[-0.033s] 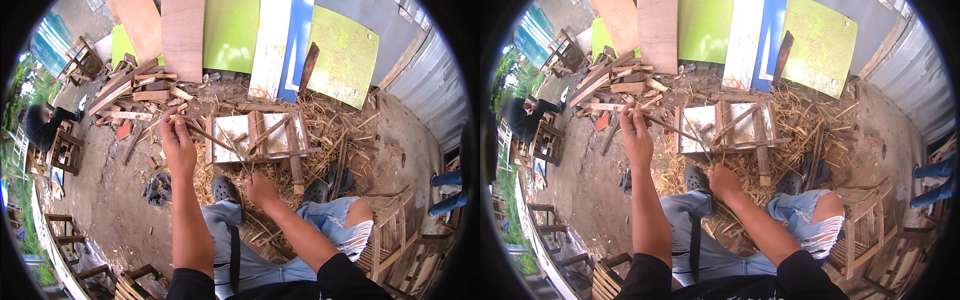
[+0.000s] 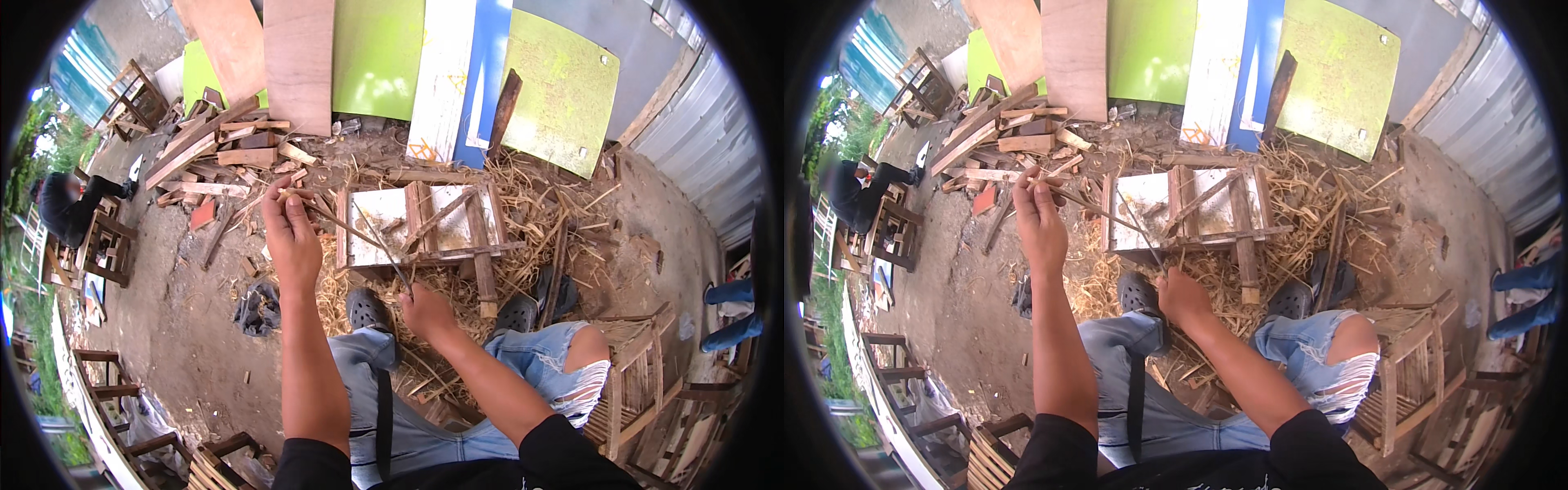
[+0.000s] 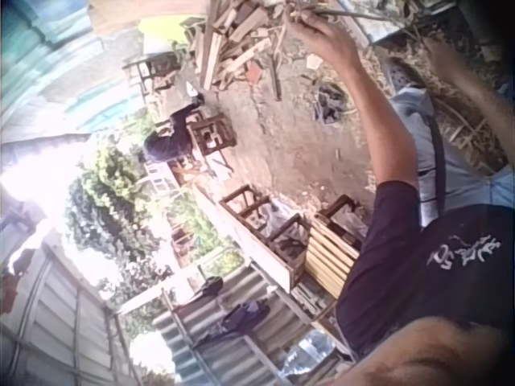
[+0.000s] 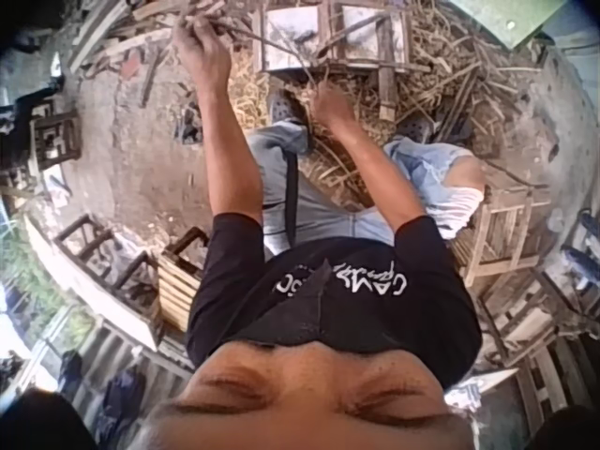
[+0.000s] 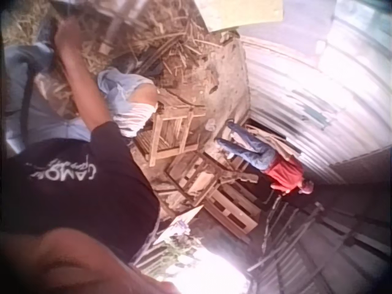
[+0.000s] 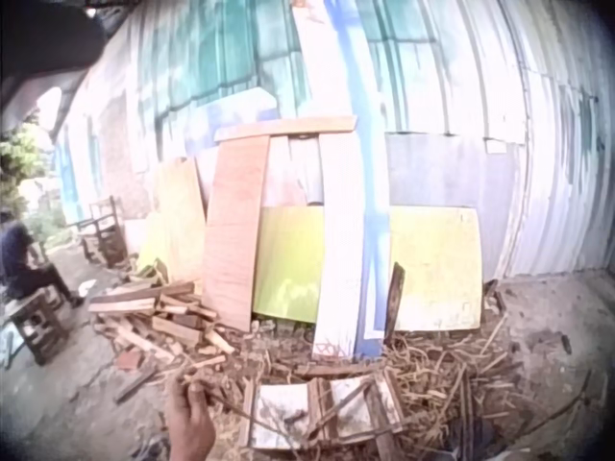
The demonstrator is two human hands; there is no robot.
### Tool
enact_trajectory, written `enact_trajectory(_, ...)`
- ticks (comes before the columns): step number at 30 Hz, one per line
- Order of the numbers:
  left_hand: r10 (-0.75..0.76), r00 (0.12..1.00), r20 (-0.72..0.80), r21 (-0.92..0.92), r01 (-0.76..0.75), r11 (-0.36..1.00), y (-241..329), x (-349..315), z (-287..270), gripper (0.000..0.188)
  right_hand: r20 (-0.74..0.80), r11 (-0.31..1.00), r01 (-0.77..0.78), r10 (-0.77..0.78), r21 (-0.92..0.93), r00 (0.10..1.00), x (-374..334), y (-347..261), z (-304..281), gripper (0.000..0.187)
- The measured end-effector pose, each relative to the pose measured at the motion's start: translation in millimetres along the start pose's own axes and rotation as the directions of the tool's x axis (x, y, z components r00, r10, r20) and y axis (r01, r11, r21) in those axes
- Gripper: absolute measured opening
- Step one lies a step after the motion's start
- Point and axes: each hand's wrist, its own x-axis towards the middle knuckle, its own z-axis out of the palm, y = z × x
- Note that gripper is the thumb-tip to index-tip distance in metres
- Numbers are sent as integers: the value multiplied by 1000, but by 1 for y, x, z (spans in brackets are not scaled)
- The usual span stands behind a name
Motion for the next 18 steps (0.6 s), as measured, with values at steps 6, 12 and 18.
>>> enact_trajectory(6, 29, 991, 130, 76, -39, 996, 9, -2, -4, 27, -135, 938, 140, -101, 316, 986, -21, -39, -34, 38)
enact_trajectory(12, 134, 962, 238, 120, -166, 979, 7, -4, 1, 32, -227, 821, 290, -200, 492, 953, -22, -92, -76, 32)
enact_trajectory(18, 113, 969, 222, -106, -91, 990, -1, -7, 7, 21, -302, 784, 366, -238, 501, 923, -16, -114, -88, 31)
